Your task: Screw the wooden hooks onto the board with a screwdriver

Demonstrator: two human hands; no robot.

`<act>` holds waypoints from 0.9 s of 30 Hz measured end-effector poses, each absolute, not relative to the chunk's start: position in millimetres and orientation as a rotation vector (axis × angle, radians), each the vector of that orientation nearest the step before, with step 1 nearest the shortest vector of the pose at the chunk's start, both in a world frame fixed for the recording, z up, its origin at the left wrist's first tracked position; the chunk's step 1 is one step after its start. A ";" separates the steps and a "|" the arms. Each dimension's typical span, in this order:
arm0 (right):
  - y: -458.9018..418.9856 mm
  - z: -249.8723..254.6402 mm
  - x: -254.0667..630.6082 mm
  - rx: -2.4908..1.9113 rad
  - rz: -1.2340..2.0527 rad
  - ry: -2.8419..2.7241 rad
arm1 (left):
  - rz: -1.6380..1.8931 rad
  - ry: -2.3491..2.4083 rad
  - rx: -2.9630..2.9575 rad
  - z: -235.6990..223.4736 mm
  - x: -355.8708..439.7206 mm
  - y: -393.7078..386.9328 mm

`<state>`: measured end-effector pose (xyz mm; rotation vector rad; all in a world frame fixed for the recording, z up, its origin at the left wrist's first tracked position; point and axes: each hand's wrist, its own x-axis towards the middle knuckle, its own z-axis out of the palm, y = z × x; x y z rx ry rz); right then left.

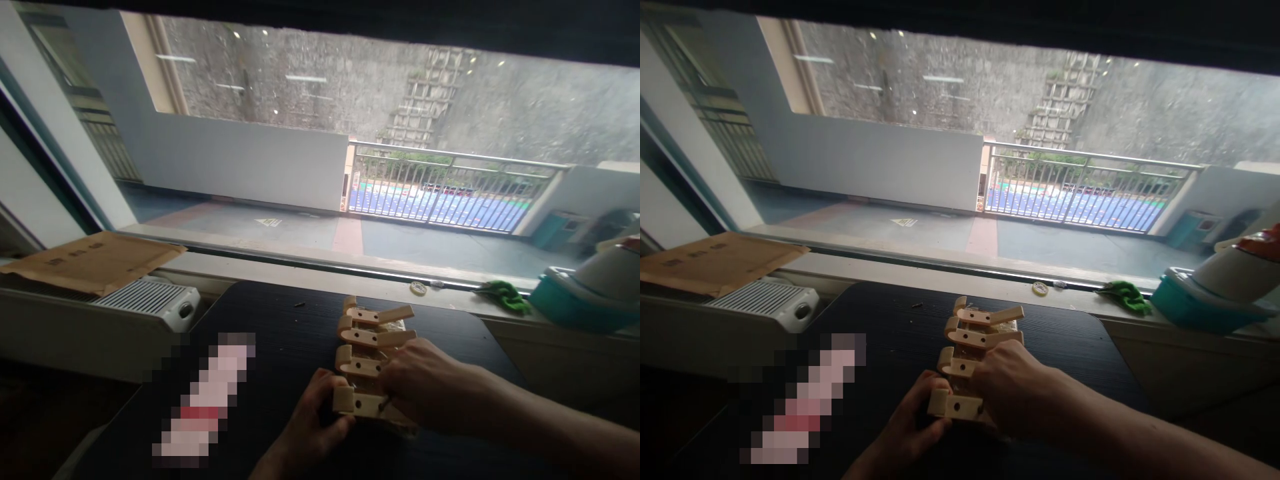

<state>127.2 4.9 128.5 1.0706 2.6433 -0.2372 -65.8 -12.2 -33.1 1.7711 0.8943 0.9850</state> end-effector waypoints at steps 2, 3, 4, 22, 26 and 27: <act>4.1 128.6 130.0 1.155 -0.205 2.616 | 1.000 0.888 1.768 -33.6 -65.7 -11.8; 3.1 130.1 130.1 1.174 -0.186 2.617 | 1.005 0.886 1.765 -33.5 -65.5 -11.7; 1.8 132.4 129.2 1.173 -0.171 2.627 | 1.007 0.889 1.758 -32.9 -65.3 -11.6; -3.3 124.4 131.4 1.341 -0.286 2.656 | 0.980 0.855 1.701 -35.7 -66.9 -12.5; -0.3 134.3 130.5 1.300 -0.245 2.645 | 0.998 0.854 1.703 -32.3 -65.5 -12.0; 0.1 136.4 128.7 1.250 -0.223 2.686 | 1.003 0.867 1.696 -31.5 -65.0 -12.1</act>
